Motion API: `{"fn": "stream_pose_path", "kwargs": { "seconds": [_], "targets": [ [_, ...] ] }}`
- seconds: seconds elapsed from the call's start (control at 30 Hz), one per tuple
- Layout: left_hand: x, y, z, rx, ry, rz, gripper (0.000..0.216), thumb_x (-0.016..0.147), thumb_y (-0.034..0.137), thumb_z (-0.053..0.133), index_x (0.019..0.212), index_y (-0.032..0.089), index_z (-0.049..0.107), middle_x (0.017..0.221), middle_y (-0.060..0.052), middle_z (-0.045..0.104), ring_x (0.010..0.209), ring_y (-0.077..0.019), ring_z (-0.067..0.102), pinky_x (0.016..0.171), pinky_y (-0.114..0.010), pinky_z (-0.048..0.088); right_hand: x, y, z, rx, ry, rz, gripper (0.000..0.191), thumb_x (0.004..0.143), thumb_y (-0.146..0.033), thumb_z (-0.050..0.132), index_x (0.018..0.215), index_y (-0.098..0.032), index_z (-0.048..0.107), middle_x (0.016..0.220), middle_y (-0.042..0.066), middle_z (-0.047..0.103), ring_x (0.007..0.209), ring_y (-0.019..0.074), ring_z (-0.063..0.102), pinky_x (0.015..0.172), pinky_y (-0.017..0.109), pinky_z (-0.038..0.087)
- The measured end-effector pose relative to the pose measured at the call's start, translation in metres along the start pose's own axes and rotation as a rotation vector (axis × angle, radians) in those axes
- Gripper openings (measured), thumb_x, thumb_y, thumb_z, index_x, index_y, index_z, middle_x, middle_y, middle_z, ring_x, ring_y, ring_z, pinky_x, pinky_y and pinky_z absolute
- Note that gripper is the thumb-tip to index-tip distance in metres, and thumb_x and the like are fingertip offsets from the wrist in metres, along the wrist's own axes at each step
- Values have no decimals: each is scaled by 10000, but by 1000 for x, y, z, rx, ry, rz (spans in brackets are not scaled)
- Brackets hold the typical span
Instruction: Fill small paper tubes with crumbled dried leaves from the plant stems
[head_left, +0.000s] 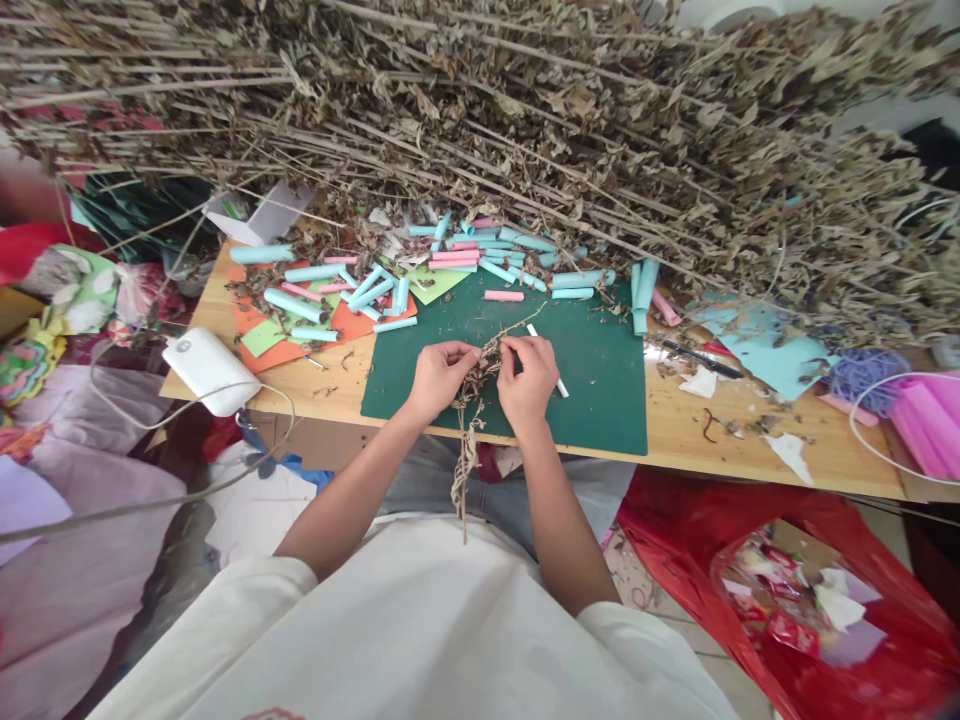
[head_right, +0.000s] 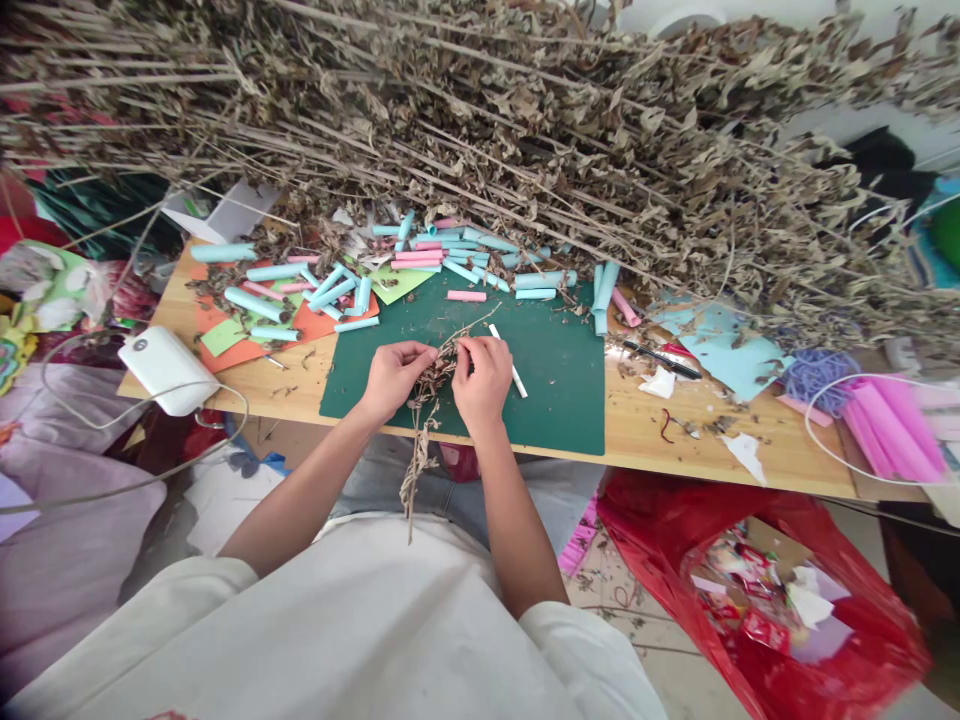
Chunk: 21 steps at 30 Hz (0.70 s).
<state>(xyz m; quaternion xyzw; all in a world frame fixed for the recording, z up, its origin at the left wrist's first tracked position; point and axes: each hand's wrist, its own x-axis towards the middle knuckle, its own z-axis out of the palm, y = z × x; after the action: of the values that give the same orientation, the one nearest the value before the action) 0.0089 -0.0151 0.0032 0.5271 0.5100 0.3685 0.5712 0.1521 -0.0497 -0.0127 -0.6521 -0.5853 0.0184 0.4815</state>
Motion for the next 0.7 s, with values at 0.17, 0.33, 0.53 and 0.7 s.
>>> {"fn": "stream_pose_path", "kwargs": {
  "seconds": [0.17, 0.33, 0.53, 0.7],
  "targets": [
    [5, -2, 4, -7, -2, 30, 278, 780, 408, 695, 812, 133, 718, 751, -44, 712, 658, -138, 624, 614, -229, 470, 1, -5, -3, 99, -55, 0, 224, 942, -291, 498, 1023, -212, 691, 930, 88, 686, 902, 212, 635, 837, 375, 523],
    [7, 1, 6, -72, -39, 20, 298, 786, 424, 691, 840, 133, 717, 781, -50, 717, 690, -146, 645, 659, -241, 506, 2, -4, -3, 148, -145, 9, 178, 922, -338, 559, 953, -216, 686, 894, 62, 722, 810, 188, 664, 779, 343, 544],
    [3, 3, -2, -69, -91, 21, 330, 788, 435, 706, 936, 141, 728, 860, -63, 731, 751, -145, 652, 703, -237, 510, 2, -3, -5, 139, -93, -4, 164, 937, -282, 525, 901, -211, 669, 848, 52, 711, 793, 178, 645, 759, 330, 524],
    [1, -1, -5, 27, -81, 39, 274, 762, 384, 727, 884, 140, 745, 819, -66, 731, 737, -153, 654, 688, -242, 508, 1, -2, -3, 120, -82, 25, 184, 944, -296, 494, 911, -211, 654, 853, 59, 694, 778, 182, 626, 745, 335, 515]
  ]
}}
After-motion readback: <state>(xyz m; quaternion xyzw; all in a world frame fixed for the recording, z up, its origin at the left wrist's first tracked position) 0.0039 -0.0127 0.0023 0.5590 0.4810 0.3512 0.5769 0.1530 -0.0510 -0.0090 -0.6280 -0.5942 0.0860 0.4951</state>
